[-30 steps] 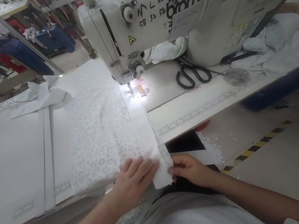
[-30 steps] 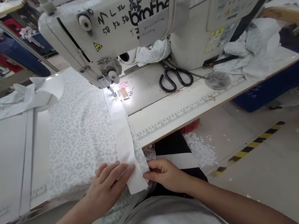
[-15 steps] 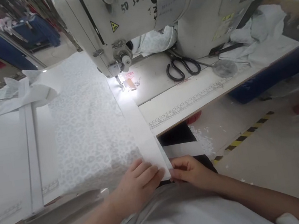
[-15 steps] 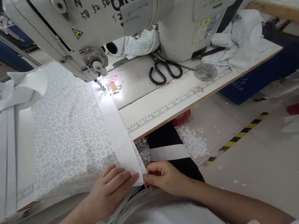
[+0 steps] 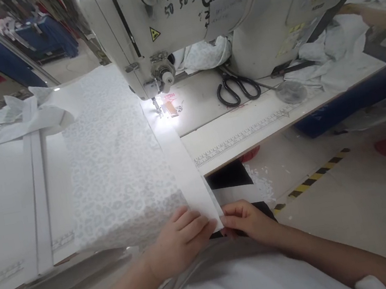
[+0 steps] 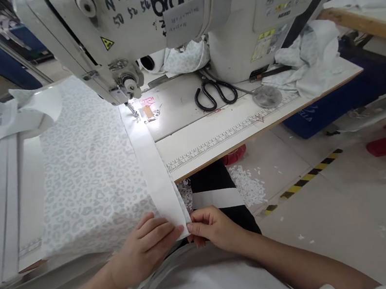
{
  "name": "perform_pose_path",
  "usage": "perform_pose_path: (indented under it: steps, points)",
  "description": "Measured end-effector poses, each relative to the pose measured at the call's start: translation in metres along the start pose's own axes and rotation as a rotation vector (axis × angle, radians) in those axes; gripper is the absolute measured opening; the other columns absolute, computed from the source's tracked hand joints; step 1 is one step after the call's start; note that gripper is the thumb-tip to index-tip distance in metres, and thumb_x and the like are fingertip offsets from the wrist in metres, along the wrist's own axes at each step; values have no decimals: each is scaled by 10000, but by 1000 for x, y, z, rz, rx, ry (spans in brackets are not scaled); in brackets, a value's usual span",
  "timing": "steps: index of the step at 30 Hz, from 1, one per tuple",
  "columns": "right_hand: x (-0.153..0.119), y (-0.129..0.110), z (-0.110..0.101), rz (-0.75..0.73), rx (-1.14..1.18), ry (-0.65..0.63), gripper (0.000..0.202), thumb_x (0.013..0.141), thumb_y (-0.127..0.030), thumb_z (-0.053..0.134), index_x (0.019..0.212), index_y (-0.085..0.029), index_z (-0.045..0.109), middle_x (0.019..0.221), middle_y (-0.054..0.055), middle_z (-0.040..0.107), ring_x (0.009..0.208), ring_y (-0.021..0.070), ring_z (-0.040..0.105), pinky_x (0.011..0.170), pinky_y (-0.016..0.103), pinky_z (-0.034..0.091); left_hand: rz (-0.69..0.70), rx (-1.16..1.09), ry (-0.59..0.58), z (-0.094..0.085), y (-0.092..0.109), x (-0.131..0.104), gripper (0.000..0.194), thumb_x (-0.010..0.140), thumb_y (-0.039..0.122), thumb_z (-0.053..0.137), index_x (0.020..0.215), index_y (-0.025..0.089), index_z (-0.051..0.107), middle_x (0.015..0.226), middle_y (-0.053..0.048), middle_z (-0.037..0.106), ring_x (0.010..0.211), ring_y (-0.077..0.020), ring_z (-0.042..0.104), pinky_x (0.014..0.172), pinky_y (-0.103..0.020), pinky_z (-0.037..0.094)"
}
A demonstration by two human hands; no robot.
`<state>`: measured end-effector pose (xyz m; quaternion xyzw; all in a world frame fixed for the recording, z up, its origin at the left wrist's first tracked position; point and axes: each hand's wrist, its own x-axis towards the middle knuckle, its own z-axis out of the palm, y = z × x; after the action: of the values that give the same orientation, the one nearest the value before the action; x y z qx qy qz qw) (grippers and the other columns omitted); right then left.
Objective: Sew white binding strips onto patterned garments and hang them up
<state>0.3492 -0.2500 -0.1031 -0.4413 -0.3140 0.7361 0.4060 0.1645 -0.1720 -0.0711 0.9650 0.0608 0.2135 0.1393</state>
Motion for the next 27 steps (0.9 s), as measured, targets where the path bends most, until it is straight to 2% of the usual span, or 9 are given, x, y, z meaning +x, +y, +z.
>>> perform_pose_path:
  steps: [3, 9, 11, 14, 16, 18, 22, 25, 27]
  points:
    - [2, 6, -1, 20, 75, -9, 287, 748, -399, 628, 646, -133, 590, 598, -10, 551, 465, 74, 456, 467, 200, 378, -23, 49, 17, 5, 3, -4, 210, 831, 131, 557, 1037, 97, 576, 860, -48, 642, 838, -172, 539, 791, -339, 393]
    - [-1, 5, -13, -29, 20, -22, 260, 831, -329, 502, 663, -139, 562, 576, -8, 525, 444, 79, 456, 423, 192, 369, -65, -11, 3, 5, 5, -4, 226, 853, 63, 472, 1059, 95, 559, 813, -52, 613, 760, -151, 520, 738, -315, 456]
    - [-5, -4, -17, -190, -217, 42, 193, 850, -268, 463, 739, -149, 567, 629, 5, 534, 495, 97, 483, 454, 208, 407, -103, -28, 0, 5, 7, -4, 209, 852, 69, 481, 1043, 103, 561, 804, -52, 606, 743, -148, 511, 686, -300, 468]
    - [-8, -18, -19, -662, -799, 136, 159, 832, -151, 481, 957, -152, 579, 938, 98, 576, 849, 189, 558, 706, 330, 493, -147, -75, -11, 3, 11, -2, 195, 850, 65, 483, 1020, 107, 567, 816, -59, 603, 737, -148, 504, 643, -282, 472]
    - [-6, -24, -18, -943, -1123, 69, 190, 845, -104, 493, 1007, -153, 580, 1054, 116, 572, 1045, 232, 497, 861, 398, 450, -182, -127, -19, 1, 15, 2, 173, 852, 61, 475, 979, 118, 579, 813, -56, 603, 740, -145, 507, 663, -278, 477]
    - [-3, -28, -16, -1060, -1291, -28, 149, 878, -88, 481, 953, -147, 595, 977, 88, 619, 1004, 207, 519, 874, 369, 452, -205, -197, -43, -5, 15, 8, 146, 852, 68, 479, 923, 136, 588, 792, -45, 598, 745, -141, 514, 696, -280, 479]
    - [-1, -41, -10, -1056, -1350, -85, 161, 880, -68, 449, 847, -116, 599, 842, 82, 627, 809, 171, 539, 772, 320, 493, -319, -290, 56, -22, -7, 22, 119, 843, 120, 497, 917, 162, 580, 877, -54, 593, 838, -148, 554, 737, -280, 492]
    - [-5, -53, -2, -1041, -1293, -137, 179, 849, -45, 429, 819, -113, 592, 800, 90, 614, 777, 179, 537, 727, 327, 501, -550, -145, 152, -32, -39, 25, 183, 874, 179, 458, 1025, 173, 560, 1116, -88, 566, 1059, -189, 532, 869, -340, 488]
    - [-6, -56, 3, -1006, -1272, -142, 198, 839, -29, 415, 809, -125, 585, 776, 85, 615, 755, 177, 544, 707, 318, 509, -626, -37, 109, -36, -58, 24, 252, 881, 235, 462, 1115, 174, 532, 1240, -101, 518, 1191, -227, 453, 963, -419, 441]
